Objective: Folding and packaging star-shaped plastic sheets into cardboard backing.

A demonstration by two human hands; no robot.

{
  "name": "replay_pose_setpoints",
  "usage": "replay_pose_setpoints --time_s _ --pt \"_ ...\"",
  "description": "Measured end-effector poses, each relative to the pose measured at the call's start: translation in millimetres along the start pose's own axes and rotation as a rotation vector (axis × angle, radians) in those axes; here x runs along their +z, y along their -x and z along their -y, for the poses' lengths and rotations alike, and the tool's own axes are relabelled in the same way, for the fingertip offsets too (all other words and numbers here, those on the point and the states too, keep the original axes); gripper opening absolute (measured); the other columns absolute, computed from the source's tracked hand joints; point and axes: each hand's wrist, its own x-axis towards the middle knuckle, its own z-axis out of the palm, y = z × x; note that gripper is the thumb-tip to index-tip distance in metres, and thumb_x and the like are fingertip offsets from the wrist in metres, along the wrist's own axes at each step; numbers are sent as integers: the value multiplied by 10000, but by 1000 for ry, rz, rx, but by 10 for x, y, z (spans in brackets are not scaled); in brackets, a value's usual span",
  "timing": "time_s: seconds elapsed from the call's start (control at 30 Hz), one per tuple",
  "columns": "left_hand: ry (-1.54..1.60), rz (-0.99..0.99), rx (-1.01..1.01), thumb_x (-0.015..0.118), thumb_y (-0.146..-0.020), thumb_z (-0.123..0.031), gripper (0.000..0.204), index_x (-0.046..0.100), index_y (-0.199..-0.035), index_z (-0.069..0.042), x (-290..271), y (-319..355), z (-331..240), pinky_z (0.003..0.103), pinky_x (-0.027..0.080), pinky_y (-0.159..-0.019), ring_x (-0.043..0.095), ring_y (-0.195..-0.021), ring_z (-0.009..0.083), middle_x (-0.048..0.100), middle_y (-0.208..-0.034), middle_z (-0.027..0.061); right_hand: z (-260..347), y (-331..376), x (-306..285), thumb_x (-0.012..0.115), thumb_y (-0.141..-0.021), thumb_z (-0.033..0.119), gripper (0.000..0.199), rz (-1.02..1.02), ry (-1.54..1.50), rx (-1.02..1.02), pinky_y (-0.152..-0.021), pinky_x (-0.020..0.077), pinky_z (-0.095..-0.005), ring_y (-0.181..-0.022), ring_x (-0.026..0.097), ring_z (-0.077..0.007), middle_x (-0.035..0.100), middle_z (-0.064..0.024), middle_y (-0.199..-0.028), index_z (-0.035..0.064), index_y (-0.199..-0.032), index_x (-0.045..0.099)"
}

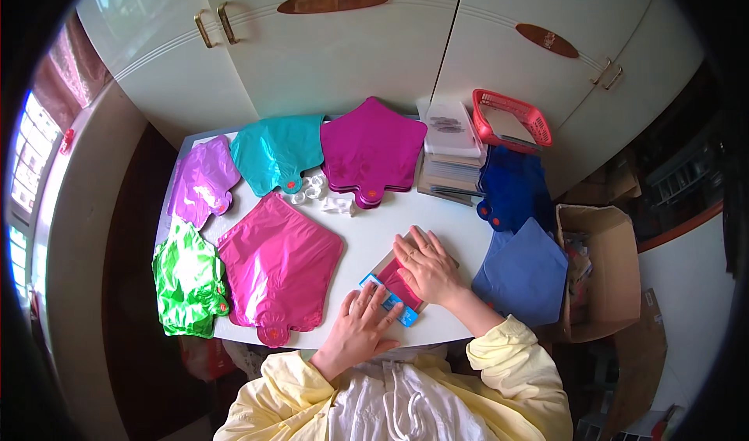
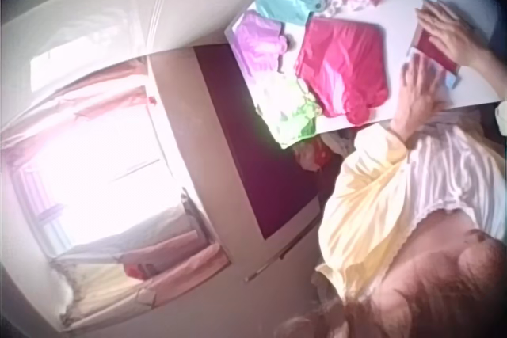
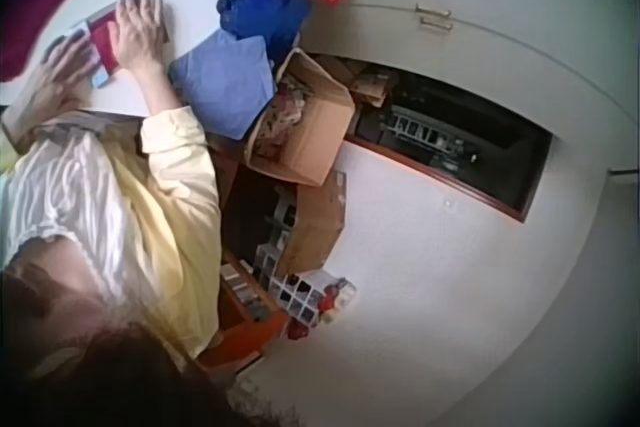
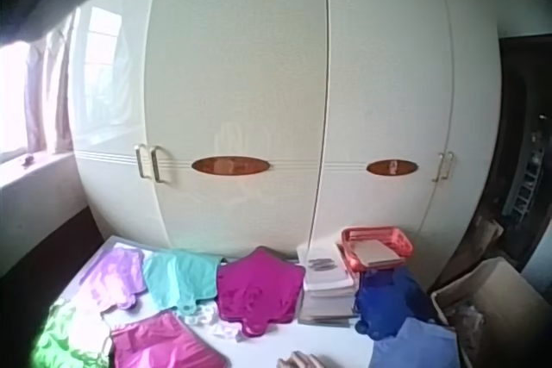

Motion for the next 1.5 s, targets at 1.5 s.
replay_pose_setpoints --time_s 1.5 --pt "-314 65 -87 560 -635 -750 973 315 -1461 -299 232 -23 -439 543 387 -1002 453 -1165 491 393 -1328 352 584 -1229 -269 671 -766 98 204 -289 -248 15 -870 428 -409 -974 559 -266 610 -63 -1021 86 -970 669"
